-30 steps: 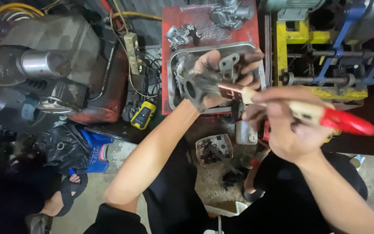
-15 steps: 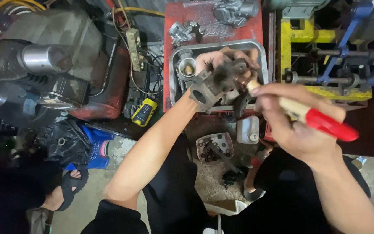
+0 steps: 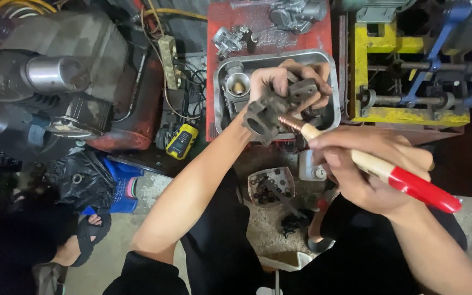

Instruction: Cleaning a motorcycle engine component using a brush and cleaning fluid in a metal tray.

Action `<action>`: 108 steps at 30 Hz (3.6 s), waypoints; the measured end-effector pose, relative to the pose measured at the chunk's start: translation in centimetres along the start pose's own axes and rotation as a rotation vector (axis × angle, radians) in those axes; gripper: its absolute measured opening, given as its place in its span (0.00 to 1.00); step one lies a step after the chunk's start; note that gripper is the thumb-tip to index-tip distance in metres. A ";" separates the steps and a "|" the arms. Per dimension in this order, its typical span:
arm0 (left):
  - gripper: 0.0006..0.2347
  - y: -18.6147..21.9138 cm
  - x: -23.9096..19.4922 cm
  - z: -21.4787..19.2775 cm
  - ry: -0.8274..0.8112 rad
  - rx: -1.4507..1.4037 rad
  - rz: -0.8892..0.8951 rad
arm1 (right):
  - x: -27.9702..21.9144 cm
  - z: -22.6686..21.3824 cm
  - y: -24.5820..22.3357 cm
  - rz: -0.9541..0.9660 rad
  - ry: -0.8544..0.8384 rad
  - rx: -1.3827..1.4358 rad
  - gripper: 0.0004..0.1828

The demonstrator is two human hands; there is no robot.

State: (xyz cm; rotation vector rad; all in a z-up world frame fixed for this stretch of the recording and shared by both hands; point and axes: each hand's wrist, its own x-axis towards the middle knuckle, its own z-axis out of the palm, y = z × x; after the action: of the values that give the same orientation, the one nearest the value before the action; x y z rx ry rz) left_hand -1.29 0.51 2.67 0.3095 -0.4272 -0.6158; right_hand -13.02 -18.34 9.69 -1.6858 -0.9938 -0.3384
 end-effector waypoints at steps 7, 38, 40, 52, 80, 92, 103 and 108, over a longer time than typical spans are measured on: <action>0.06 -0.6 -0.6 0.9 -0.170 0.479 0.362 | 0.6 -0.5 -0.2 -0.048 -0.055 -0.430 0.05; 0.05 1.3 -0.5 1.7 0.072 -0.078 0.304 | 3.6 -2.0 0.5 0.095 0.175 -0.101 0.12; 0.11 1.4 -0.1 0.2 0.049 0.058 0.310 | 3.5 -2.9 1.6 0.074 0.285 -0.137 0.11; 0.04 0.4 -0.8 9.7 0.869 0.109 0.449 | 1.7 -1.5 -4.6 0.104 0.562 0.334 0.14; 0.40 -6.1 -11.2 22.1 1.027 0.335 0.352 | -0.5 1.6 -13.2 -0.026 0.336 -0.186 0.11; 0.36 -7.6 -10.4 21.9 1.079 0.384 0.626 | -2.6 1.1 -13.0 -0.127 0.271 -0.129 0.08; 0.15 -5.5 -7.7 20.6 1.004 1.011 0.800 | -2.5 0.5 -12.3 -0.134 0.426 -0.021 0.10; 0.16 -2.2 -5.4 20.0 1.207 1.007 0.786 | -0.7 -0.5 -10.5 -0.141 0.362 -0.119 0.14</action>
State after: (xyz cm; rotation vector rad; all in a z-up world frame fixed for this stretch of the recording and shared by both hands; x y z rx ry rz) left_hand -15.75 -0.92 17.61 1.2942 0.3720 0.6525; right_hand -21.20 -18.56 16.28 -1.5891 -0.8339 -0.7803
